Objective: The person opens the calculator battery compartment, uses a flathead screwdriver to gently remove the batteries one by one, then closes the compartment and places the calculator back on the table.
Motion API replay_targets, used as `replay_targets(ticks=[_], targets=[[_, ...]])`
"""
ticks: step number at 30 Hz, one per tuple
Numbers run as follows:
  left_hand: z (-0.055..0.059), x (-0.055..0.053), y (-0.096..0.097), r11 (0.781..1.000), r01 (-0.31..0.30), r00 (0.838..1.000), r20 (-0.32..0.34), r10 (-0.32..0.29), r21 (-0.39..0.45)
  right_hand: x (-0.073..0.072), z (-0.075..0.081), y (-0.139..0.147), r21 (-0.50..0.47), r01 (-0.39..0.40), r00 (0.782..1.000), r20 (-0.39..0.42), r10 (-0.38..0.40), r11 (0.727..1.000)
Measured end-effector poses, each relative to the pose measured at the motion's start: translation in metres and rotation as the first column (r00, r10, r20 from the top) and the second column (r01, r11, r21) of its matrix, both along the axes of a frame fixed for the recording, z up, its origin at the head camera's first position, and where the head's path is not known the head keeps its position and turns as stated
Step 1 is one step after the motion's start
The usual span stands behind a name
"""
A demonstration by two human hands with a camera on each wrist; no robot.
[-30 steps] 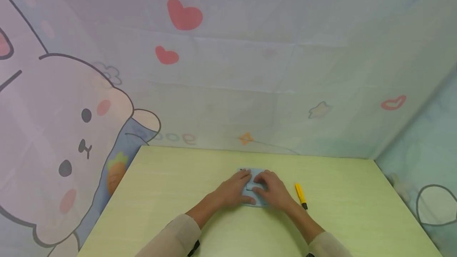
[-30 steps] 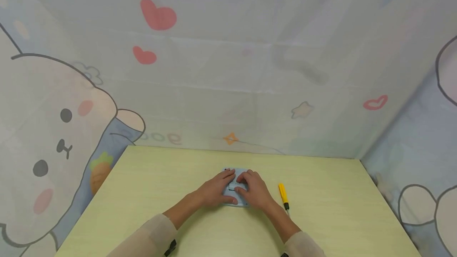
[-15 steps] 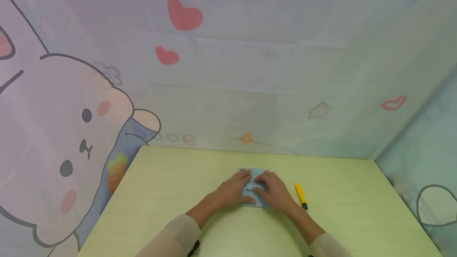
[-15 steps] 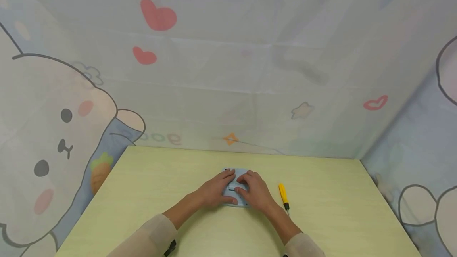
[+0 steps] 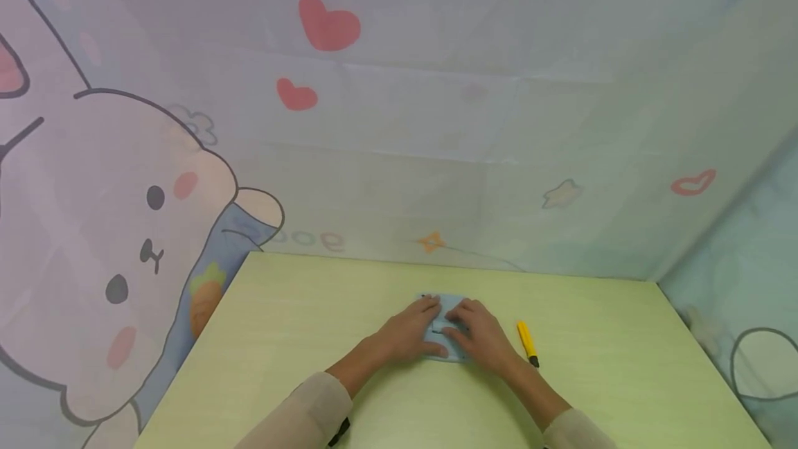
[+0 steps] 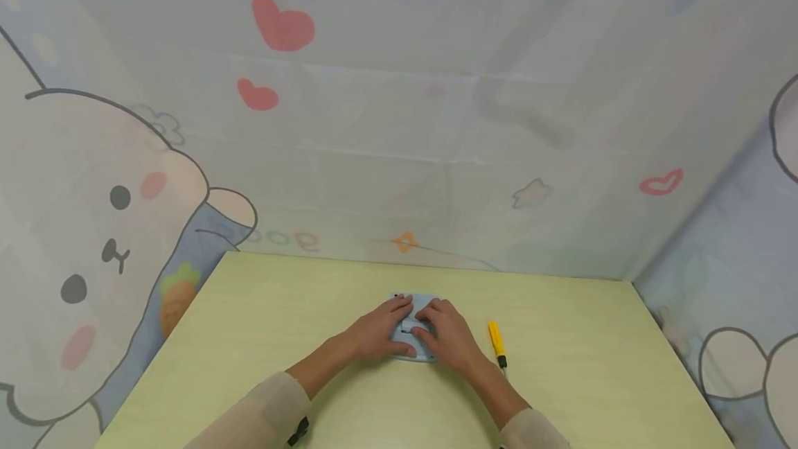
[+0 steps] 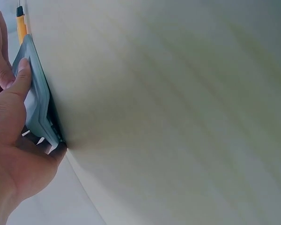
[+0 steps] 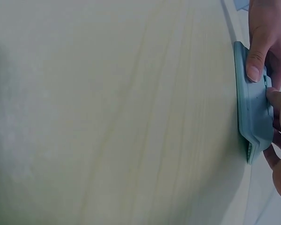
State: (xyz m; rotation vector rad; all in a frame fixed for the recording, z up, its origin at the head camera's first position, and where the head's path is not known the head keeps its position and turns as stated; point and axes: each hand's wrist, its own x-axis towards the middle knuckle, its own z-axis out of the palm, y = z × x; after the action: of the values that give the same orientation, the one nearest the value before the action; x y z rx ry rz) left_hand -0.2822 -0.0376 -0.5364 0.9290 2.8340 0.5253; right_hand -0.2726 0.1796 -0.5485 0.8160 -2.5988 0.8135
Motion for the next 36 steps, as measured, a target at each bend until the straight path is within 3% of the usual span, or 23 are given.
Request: replay_targets(ticks=[9,36], targets=[[-0.001,-0.001,0.0,1.0,0.001,1.0,0.002,-0.001,-0.006,0.001,0.007,-0.001,0.104,-0.053,0.992,-0.111,0.064,0.993],[-0.001,-0.002,0.001,1.0,0.001,1.0,-0.003,-0.001,-0.008,0.002,0.007,0.01,0.103,-0.021,0.985,-0.166,0.038,0.994]])
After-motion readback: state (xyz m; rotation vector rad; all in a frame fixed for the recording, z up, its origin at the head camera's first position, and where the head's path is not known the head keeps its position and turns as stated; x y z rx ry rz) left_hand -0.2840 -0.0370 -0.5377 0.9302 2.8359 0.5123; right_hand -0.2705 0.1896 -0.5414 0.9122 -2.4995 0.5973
